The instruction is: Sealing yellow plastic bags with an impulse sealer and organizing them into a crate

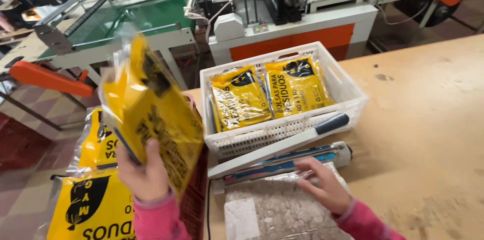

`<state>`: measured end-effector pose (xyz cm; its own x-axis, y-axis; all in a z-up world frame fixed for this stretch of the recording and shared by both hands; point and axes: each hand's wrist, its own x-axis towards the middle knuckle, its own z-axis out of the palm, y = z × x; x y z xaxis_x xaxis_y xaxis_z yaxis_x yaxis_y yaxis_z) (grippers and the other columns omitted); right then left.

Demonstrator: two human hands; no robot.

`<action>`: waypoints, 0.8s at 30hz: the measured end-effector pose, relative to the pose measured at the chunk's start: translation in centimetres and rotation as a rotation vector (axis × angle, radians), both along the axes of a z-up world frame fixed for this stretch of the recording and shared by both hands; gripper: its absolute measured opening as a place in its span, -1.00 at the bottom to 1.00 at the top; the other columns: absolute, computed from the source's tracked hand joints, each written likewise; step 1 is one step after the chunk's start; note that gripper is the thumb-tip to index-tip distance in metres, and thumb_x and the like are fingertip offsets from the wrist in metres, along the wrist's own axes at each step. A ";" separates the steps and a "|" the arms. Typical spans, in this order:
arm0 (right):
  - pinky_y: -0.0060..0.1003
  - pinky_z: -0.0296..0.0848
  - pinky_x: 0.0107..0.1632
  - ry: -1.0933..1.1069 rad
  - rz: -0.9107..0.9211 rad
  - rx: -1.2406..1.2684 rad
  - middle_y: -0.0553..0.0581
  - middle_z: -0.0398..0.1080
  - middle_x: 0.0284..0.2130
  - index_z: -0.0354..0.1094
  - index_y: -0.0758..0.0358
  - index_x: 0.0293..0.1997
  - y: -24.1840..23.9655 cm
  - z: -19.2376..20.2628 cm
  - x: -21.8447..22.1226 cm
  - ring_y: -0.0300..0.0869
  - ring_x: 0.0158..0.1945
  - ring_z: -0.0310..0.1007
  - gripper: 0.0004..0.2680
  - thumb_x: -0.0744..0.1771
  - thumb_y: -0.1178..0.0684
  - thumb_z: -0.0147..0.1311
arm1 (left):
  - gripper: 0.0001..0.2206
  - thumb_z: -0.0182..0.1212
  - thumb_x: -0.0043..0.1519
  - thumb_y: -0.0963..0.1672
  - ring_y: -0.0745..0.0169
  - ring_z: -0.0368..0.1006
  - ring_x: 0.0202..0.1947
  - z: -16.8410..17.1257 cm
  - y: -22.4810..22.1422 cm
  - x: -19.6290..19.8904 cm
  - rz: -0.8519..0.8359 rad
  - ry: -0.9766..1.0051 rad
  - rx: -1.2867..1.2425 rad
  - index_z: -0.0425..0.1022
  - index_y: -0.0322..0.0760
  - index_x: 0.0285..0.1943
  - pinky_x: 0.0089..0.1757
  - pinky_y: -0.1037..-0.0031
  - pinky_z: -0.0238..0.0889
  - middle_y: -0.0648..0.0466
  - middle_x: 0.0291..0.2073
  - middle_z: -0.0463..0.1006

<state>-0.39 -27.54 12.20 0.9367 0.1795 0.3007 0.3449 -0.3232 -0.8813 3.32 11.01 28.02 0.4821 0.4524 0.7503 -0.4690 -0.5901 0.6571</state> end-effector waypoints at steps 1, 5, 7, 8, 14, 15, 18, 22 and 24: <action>-0.40 0.63 -0.09 -0.002 -0.007 -0.002 0.05 0.49 0.00 0.42 0.18 0.10 0.7 0.4 0.4 -0.25 -0.02 0.57 -0.71 0.30 -0.01 0.21 | -0.68 0.26 0.35 -0.12 0.00 0.45 -0.07 -0.9 -1.2 -1.6 -0.007 -0.002 -0.002 0.43 -0.51 0.15 -0.05 0.24 0.37 -0.20 -0.06 0.55; -0.25 0.45 0.15 0.018 0.050 0.305 0.18 0.30 0.23 0.04 0.24 0.42 2.3 -1.0 1.8 -0.15 0.19 0.42 -0.40 0.27 -0.17 0.22 | -0.77 0.38 0.13 -0.14 0.24 0.34 -0.36 -5.8 -5.3 -6.1 -0.151 0.269 -0.213 0.41 -0.30 -0.17 -0.30 0.44 0.25 0.03 -0.38 0.49; -0.27 0.44 0.12 0.050 0.103 0.511 0.21 0.27 0.26 -0.04 0.26 0.46 1.0 -3.9 2.0 -0.17 0.14 0.41 -0.38 0.28 -0.06 0.25 | -0.71 0.42 0.05 -0.17 0.25 0.51 -0.28 -10.7 -7.0 -6.9 -0.257 0.379 -0.342 0.52 -0.31 -0.08 -0.24 0.46 0.39 0.02 -0.32 0.63; -0.24 0.47 0.12 0.013 0.046 0.426 0.15 0.42 0.10 0.22 0.28 0.27 -0.1 -5.5 1.7 -0.17 0.07 0.46 -0.53 0.26 -0.01 0.31 | -0.76 0.45 0.02 -0.20 0.28 0.45 -0.39 -13.7 -7.8 -7.2 -0.348 0.486 -0.418 0.53 -0.28 -0.17 -0.35 0.49 0.32 0.03 -0.40 0.62; -0.16 0.65 0.07 0.512 -0.202 0.347 0.23 0.64 -0.06 0.47 0.33 0.10 -3.6 -12.7 -1.2 -0.03 -0.01 0.65 -0.57 0.15 0.07 0.42 | -0.79 0.34 0.15 -0.13 0.13 0.50 -0.31 -25.0 -11.7 -7.2 -0.500 0.883 -0.722 0.52 -0.36 -0.13 -0.29 0.38 0.36 -0.08 -0.34 0.63; -0.16 0.66 0.09 0.595 -0.188 0.304 0.23 0.64 -0.05 0.44 0.32 0.12 -4.1 -14.0 -1.4 -0.03 -0.01 0.66 -0.57 0.16 0.06 0.41 | -0.73 0.26 0.18 -0.07 0.13 0.54 -0.17 -26.8 -11.8 -6.8 -0.458 1.027 -0.608 0.53 -0.31 -0.04 -0.18 0.35 0.42 -0.08 -0.23 0.66; -0.22 0.55 0.17 0.655 -0.229 0.122 0.19 0.62 -0.01 0.47 0.27 0.12 -5.1 -17.9 -0.9 -0.11 0.05 0.61 -0.58 0.19 -0.04 0.35 | -0.73 0.19 0.23 -0.04 0.21 0.57 -0.04 -33.1 -12.0 -4.5 -0.467 0.924 -0.487 0.58 -0.20 0.03 -0.01 0.40 0.38 0.02 -0.11 0.71; -0.21 0.40 0.28 0.708 -0.317 0.039 0.25 0.45 0.19 0.23 0.34 0.33 -5.4 -19.1 2.3 -0.07 0.21 0.47 -0.45 0.25 -0.14 0.23 | -0.76 0.14 0.24 0.05 0.19 0.56 -0.21 -38.0 -11.9 -0.4 -0.269 1.057 -0.317 0.55 -0.07 -0.13 -0.11 0.35 0.34 0.05 -0.29 0.69; -0.01 0.36 0.29 0.508 -0.424 0.034 0.40 0.47 0.08 0.43 0.36 0.20 -4.7 -19.4 4.4 0.15 0.23 0.41 -0.52 0.34 -0.30 0.23 | -0.69 0.07 0.35 0.10 -0.28 0.56 -0.05 -38.6 -11.7 1.3 -0.232 1.016 -0.085 0.56 -0.07 -0.06 -0.03 -0.01 0.40 -0.14 -0.24 0.67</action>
